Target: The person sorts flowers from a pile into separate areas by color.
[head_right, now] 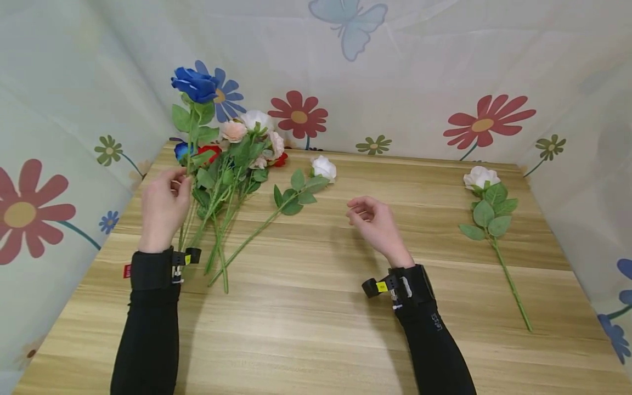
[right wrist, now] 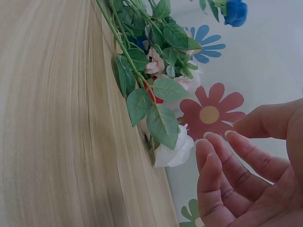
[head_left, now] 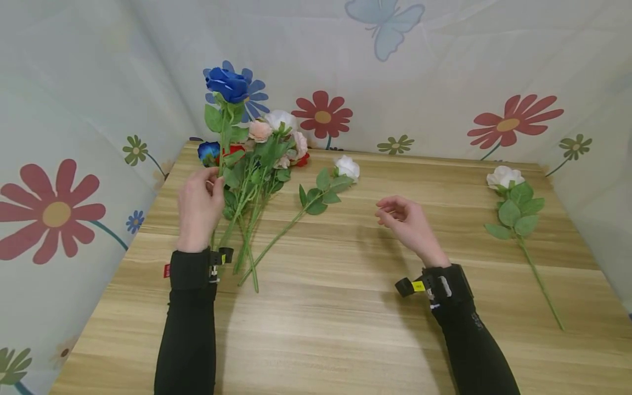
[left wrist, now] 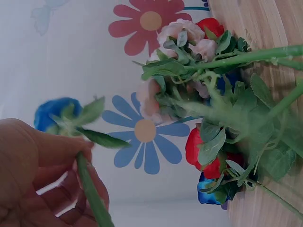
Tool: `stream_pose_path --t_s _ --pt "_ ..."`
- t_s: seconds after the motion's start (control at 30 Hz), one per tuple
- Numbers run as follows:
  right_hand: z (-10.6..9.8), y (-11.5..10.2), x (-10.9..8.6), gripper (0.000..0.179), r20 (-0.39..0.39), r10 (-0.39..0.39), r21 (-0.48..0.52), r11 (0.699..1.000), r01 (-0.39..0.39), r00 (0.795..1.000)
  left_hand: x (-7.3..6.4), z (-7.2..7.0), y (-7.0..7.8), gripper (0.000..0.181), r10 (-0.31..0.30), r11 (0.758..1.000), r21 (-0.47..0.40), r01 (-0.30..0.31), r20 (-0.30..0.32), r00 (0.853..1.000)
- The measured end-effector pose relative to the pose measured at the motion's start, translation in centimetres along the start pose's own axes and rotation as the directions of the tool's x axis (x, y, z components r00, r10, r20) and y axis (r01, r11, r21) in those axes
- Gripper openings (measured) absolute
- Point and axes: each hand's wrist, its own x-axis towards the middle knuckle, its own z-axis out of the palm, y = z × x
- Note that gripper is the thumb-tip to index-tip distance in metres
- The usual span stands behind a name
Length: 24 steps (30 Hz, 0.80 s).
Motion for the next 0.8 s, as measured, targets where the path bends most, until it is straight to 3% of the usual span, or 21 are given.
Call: stream_pose_path --t_s 0.17,0.33,0.43,0.57,0.8 --pt "0.1 0.0 -0.1 0.030 0.005 0.000 -0.002 1.000 0.000 1.000 0.1 0.3 0.6 0.026 0.055 0.996 -0.076 -0.052 0.033 0.998" --pt "0.3 0.1 0.0 0.030 0.008 -0.010 -0.006 1.000 0.010 1.000 -0.1 1.1 1.7 0.028 0.032 0.975 -0.223 -0.002 0.129 0.991" --pt "0.5 0.0 0.0 0.029 0.012 -0.016 -0.010 1.000 0.016 1.000 -0.3 1.8 2.5 0.030 0.001 0.948 -0.310 0.071 0.224 0.975" --pt "0.7 -0.2 0.0 0.029 0.017 -0.019 -0.015 1.000 0.019 1.000 -0.7 2.8 3.7 0.033 -0.023 0.902 -0.400 0.165 0.336 0.942" --pt "1.3 -0.3 0.0 0.029 0.050 -0.018 -0.004 1.000 0.018 0.999 -0.8 4.6 5.5 0.031 -0.011 0.831 -0.502 0.238 0.414 0.910"
